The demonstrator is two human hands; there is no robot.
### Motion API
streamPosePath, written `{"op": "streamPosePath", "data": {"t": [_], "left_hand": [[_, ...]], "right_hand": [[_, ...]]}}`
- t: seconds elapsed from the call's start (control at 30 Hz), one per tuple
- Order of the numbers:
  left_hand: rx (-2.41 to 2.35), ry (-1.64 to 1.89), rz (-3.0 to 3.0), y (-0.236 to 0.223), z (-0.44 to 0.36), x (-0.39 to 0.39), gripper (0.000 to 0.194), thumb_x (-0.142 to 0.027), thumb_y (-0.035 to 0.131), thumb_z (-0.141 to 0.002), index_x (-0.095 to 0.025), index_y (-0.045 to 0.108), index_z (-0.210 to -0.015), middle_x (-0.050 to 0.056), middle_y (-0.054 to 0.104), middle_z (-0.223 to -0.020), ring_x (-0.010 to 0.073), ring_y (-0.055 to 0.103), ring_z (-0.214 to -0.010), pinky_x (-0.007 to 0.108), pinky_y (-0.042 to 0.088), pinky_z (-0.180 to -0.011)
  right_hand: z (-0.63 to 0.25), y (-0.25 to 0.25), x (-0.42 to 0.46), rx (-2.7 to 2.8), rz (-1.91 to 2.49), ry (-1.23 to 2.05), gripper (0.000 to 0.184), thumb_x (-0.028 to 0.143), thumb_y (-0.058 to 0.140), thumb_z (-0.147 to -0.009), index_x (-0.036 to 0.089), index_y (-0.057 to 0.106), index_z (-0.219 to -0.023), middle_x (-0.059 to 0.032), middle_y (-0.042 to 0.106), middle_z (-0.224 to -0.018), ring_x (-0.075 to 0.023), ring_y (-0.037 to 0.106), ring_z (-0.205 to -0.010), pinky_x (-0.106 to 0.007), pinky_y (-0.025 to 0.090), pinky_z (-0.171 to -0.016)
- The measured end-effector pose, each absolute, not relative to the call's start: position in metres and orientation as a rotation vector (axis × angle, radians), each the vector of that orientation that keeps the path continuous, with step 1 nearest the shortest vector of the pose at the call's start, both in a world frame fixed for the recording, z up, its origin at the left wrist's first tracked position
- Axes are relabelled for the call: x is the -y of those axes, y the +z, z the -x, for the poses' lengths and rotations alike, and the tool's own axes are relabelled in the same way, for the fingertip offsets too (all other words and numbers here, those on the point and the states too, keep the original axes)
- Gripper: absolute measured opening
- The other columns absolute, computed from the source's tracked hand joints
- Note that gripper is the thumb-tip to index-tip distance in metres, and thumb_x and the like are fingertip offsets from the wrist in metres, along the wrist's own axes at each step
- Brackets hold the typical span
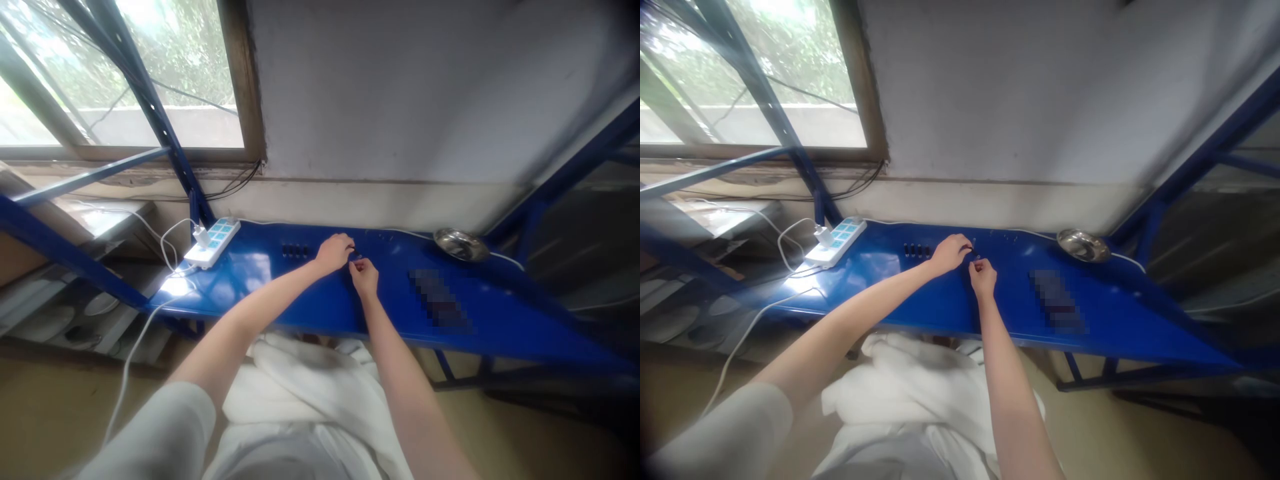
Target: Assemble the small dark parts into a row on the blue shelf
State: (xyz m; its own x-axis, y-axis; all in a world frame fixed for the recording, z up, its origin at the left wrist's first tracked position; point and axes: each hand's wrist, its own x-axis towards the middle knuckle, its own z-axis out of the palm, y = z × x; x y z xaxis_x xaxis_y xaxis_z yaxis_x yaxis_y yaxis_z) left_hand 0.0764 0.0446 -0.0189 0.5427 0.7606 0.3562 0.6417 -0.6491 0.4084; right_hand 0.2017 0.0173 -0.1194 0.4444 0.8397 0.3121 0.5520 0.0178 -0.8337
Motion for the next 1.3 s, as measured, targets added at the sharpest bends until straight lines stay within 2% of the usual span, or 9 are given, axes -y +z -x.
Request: {"op": "streamPosePath", "data": {"t": [0.4, 0.57, 0.73, 0.97, 1.07, 1.2, 1.3], "left_hand": [[-1.181, 0.710, -2.605, -0.011, -0.074, -0.036, 0.024, -0.018, 0.041, -0.085, -0.016, 0.064, -0.092, 0.005, 0.062, -0.099, 0.0168, 0.054, -0.091, 0.028, 0.046, -0.077], [-1.177, 0.605, -2.596, -0.010, -0.076, -0.036, 0.021, -0.017, 0.046, -0.080, -0.017, 0.065, -0.090, 0.006, 0.063, -0.098, 0.0176, 0.056, -0.091, 0.028, 0.047, -0.075], [-1.200, 0.541, -2.595, -0.019, -0.077, -0.040, 0.019, -0.017, 0.049, -0.077, -0.017, 0.066, -0.087, 0.006, 0.063, -0.094, 0.0187, 0.058, -0.087, 0.028, 0.048, -0.072], [-1.273, 0.499, -2.572, -0.039, -0.074, -0.041, 0.019, -0.018, 0.049, -0.077, -0.016, 0.066, -0.086, 0.007, 0.063, -0.093, 0.0189, 0.058, -0.085, 0.029, 0.048, -0.073], [-1.282, 0.559, -2.525, -0.043, -0.071, -0.037, 0.020, -0.019, 0.049, -0.078, -0.017, 0.065, -0.090, 0.007, 0.063, -0.096, 0.0183, 0.058, -0.086, 0.028, 0.047, -0.074], [-1.275, 0.816, -2.306, -0.054, -0.059, -0.028, 0.027, -0.028, 0.051, -0.080, -0.017, 0.062, -0.102, 0.006, 0.064, -0.094, 0.0161, 0.059, -0.082, 0.027, 0.048, -0.074], [-1.281, 1.001, -2.112, -0.067, -0.041, -0.019, 0.027, -0.032, 0.050, -0.082, -0.016, 0.063, -0.099, 0.005, 0.066, -0.090, 0.0140, 0.059, -0.076, 0.026, 0.048, -0.072]], "right_hand": [[-0.200, -0.120, -0.018, 1.350, 1.733, 0.206, 0.017, 0.035, 0.050, -0.072, 0.019, 0.056, -0.071, -0.0036, 0.062, -0.062, -0.0166, 0.055, -0.057, -0.027, 0.039, -0.060], [-0.196, -0.117, -0.017, 1.433, 1.742, 0.129, 0.016, 0.033, 0.050, -0.073, 0.019, 0.055, -0.068, -0.0039, 0.061, -0.061, -0.0174, 0.056, -0.058, -0.028, 0.038, -0.062], [-0.195, -0.118, -0.016, 1.497, 1.686, 0.079, 0.019, 0.036, 0.047, -0.076, 0.019, 0.054, -0.069, -0.0041, 0.062, -0.062, -0.0171, 0.055, -0.057, -0.028, 0.036, -0.063], [-0.195, -0.122, -0.019, 1.598, 1.688, 0.007, 0.016, 0.031, 0.047, -0.076, 0.018, 0.053, -0.069, -0.0040, 0.062, -0.063, -0.0178, 0.056, -0.061, -0.029, 0.033, -0.068], [-0.195, -0.122, -0.019, 1.614, 1.688, 0.011, 0.016, 0.031, 0.047, -0.077, 0.017, 0.053, -0.071, -0.0037, 0.062, -0.064, -0.0176, 0.056, -0.062, -0.029, 0.032, -0.068], [-0.195, -0.120, -0.018, 1.610, 1.690, 0.015, 0.016, 0.032, 0.047, -0.079, 0.017, 0.053, -0.074, -0.0037, 0.062, -0.065, -0.0180, 0.056, -0.063, -0.029, 0.033, -0.069], [-0.194, -0.119, -0.017, 1.592, 1.702, 0.018, 0.017, 0.032, 0.047, -0.080, 0.017, 0.054, -0.075, -0.0043, 0.062, -0.066, -0.0188, 0.057, -0.064, -0.032, 0.035, -0.071]]}}
